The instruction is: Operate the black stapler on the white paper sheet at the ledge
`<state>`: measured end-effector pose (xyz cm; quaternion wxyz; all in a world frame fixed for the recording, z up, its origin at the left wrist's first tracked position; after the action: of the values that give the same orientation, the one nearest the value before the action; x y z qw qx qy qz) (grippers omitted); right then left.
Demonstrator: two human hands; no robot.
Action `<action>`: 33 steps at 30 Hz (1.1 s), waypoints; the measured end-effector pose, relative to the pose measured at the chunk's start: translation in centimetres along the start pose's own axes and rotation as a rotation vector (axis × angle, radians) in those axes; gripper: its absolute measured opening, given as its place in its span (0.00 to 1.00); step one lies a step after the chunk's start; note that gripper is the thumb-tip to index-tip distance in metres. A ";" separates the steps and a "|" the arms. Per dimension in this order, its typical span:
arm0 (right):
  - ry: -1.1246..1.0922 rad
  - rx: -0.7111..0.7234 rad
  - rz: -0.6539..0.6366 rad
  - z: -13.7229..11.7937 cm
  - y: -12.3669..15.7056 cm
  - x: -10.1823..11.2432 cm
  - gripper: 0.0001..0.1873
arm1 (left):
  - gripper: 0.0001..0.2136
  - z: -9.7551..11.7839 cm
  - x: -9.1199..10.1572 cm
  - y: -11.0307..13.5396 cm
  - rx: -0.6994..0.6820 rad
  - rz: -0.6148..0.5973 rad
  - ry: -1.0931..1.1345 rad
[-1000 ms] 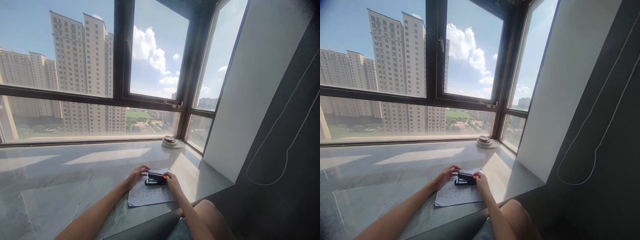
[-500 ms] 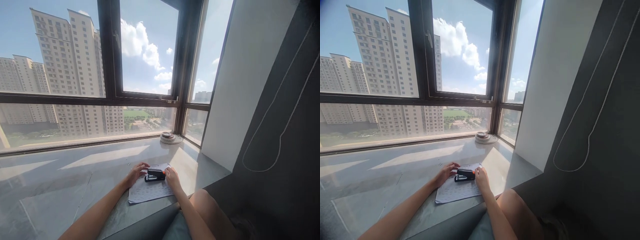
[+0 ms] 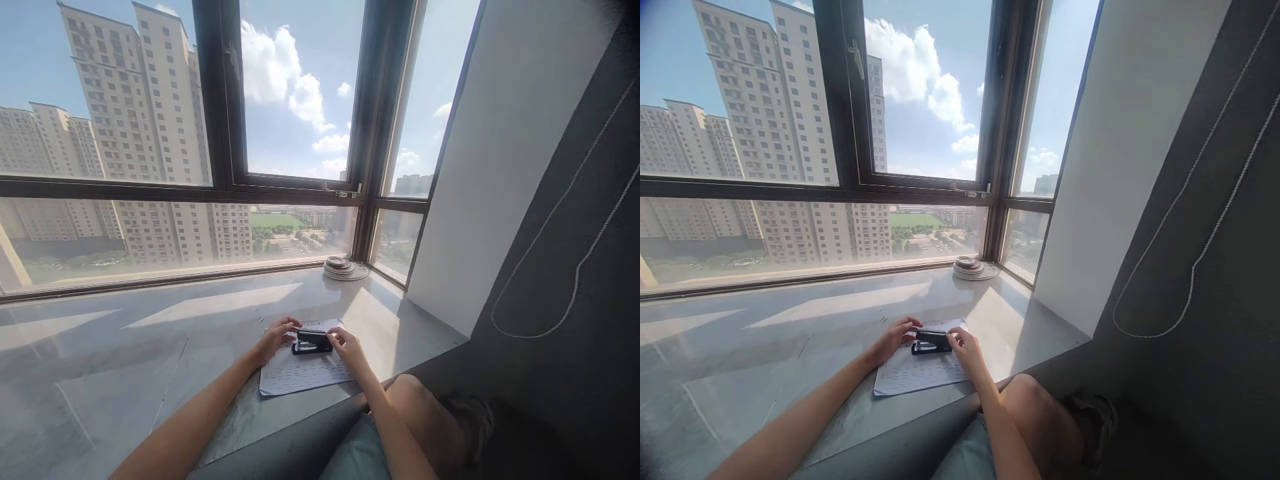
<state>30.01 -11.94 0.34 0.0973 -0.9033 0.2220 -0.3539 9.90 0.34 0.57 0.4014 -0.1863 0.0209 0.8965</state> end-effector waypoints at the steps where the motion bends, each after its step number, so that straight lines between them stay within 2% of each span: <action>1: 0.003 0.008 0.000 -0.1 0.0 0.0 0.21 | 0.15 0.0 0.0 0.0 -0.003 -0.004 -0.001; 12: -0.025 -0.005 0.023 0.7 0.1 0.6 0.19 | 0.14 -0.5 0.3 -0.4 0.011 -0.010 0.019; 18: -0.053 -0.014 0.026 0.7 0.1 0.3 0.18 | 0.14 -0.3 0.2 -0.3 0.008 -0.010 0.028; 24: 0.035 -0.090 -0.028 1.2 -0.2 -0.5 0.20 | 0.13 -0.5 0.3 -0.5 0.010 -0.006 0.012; 29: 0.091 -0.092 -0.060 0.9 -0.4 -0.7 0.20 | 0.14 -1.1 0.9 -0.8 0.048 0.005 0.150; 33: 0.199 -0.123 -0.034 0.8 -0.3 -0.7 0.26 | 0.13 -1.3 1.1 -1.0 0.053 0.001 0.210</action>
<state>30.19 -11.38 -0.52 0.0133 -0.8717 0.2362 -0.4291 10.35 1.51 -0.89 0.4016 -0.2685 0.0865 0.8713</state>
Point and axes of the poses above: each hand's wrist, its own y-axis away from the middle knuckle, its own x-axis out of the back of the hand, z = x × y, the point moved 8 cm from there along -y, towards the middle knuckle, and after that the axes turned 14 degrees about y, right-handed, at the moved point
